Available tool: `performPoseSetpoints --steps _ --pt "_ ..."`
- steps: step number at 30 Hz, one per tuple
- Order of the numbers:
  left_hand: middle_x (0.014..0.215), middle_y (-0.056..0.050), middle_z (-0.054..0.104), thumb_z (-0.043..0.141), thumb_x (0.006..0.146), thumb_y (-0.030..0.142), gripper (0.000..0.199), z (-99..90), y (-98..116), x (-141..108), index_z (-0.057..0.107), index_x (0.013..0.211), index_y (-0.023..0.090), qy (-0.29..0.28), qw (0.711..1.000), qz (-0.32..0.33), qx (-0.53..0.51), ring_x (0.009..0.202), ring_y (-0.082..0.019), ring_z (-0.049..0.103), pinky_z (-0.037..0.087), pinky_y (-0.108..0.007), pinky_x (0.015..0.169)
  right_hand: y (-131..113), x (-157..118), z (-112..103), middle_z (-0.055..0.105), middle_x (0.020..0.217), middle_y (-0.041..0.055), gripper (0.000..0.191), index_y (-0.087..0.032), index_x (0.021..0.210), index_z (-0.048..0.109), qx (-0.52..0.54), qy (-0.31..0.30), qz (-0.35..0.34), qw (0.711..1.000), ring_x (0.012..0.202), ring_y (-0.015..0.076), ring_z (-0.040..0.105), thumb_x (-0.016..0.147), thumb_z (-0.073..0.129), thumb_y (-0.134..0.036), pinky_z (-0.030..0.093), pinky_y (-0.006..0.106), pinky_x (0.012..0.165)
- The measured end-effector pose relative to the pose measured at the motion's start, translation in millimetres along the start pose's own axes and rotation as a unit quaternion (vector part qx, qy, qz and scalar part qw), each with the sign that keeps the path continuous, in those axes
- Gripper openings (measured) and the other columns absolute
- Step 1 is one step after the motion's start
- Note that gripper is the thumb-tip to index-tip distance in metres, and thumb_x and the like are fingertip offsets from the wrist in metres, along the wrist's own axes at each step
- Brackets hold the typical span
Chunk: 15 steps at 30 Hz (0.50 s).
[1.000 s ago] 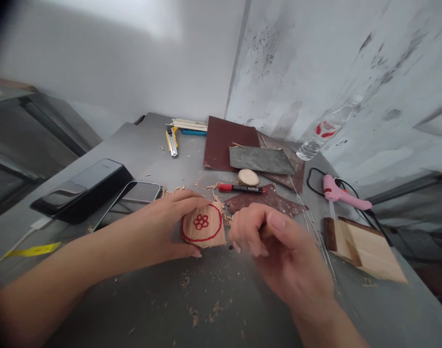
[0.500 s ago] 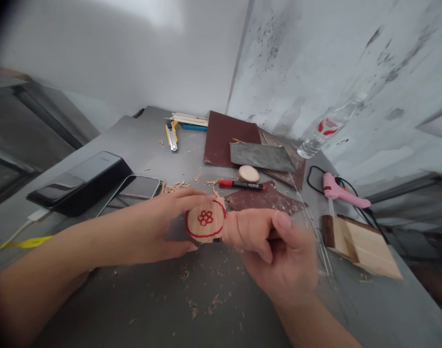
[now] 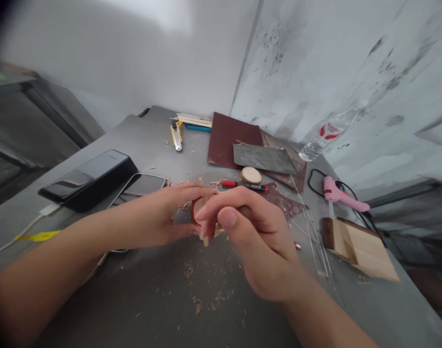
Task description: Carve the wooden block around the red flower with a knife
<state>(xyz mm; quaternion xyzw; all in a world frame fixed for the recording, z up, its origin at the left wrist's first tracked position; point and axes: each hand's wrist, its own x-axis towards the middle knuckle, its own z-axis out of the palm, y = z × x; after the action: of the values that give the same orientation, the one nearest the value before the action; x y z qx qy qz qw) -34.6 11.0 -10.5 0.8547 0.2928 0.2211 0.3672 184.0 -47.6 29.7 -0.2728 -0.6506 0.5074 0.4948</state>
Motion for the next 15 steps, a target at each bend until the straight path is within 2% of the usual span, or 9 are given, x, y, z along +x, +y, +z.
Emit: performPoseSetpoints --steps 2,4,7,9,13,15 --pt "0.133 -0.004 0.071 0.078 0.094 0.026 0.035 -1.0 1 2 0.067 0.127 0.028 0.0 1.0 -0.001 -0.005 0.125 -0.028 0.063 0.049 -0.043 0.106 1 8 2 0.066 0.078 0.0014 0.023 -0.024 0.113 0.079 0.007 -0.024 0.002 1.0 0.07 0.0157 0.061 0.11 0.057 -0.027 0.049 0.031 0.065" --pt "0.125 -0.005 0.073 0.08 0.093 0.028 0.025 -1.6 1 3 0.071 0.117 0.026 -0.002 1.0 -0.009 -0.008 0.118 -0.028 0.065 0.05 -0.041 0.101 4 16 3 0.059 0.069 -0.0016 0.021 -0.024 0.105 0.079 0.025 -0.039 0.006 0.999 0.06 0.0144 0.054 0.109 0.06 -0.032 0.045 0.03 0.058" --pt "0.119 -0.005 0.073 0.083 0.09 0.033 0.027 -2.2 0 4 0.072 0.113 0.026 -0.006 1.0 -0.018 -0.016 0.112 -0.028 0.065 0.051 -0.04 0.097 12 26 7 0.049 0.063 -0.0026 0.038 -0.024 0.084 0.072 0.063 -0.046 0.024 0.997 0.053 0.0156 0.047 0.106 0.059 -0.052 0.039 0.032 0.05" --pt "0.118 -0.004 0.074 0.082 0.09 0.031 0.028 -2.7 -1 4 0.071 0.115 0.026 -0.006 1.0 -0.02 -0.013 0.111 -0.027 0.066 0.051 -0.04 0.096 17 29 9 0.041 0.06 -0.0026 0.051 -0.024 0.071 0.063 0.072 -0.041 0.024 0.996 0.05 0.016 0.042 0.106 0.053 -0.059 0.036 0.032 0.046" --pt "0.125 -0.005 0.075 0.08 0.089 0.028 0.031 -4.6 -2 4 0.069 0.119 0.026 -0.003 0.999 -0.031 0.008 0.117 -0.029 0.068 0.052 -0.041 0.099 25 30 12 0.032 0.055 -0.0031 0.055 -0.024 0.058 0.048 0.083 0.002 -0.001 0.997 0.047 0.0143 0.029 0.107 0.048 -0.05 0.029 0.033 0.046" --pt "0.132 -0.005 0.074 0.081 0.088 0.029 0.038 -5.6 -1 5 0.069 0.124 0.027 -0.002 0.999 -0.038 0.009 0.122 -0.029 0.068 0.052 -0.042 0.102 24 28 12 0.032 0.054 -0.0024 0.056 -0.024 0.056 0.045 0.071 0.011 -0.006 0.997 0.047 0.0151 0.029 0.107 0.045 -0.046 0.029 0.034 0.047"
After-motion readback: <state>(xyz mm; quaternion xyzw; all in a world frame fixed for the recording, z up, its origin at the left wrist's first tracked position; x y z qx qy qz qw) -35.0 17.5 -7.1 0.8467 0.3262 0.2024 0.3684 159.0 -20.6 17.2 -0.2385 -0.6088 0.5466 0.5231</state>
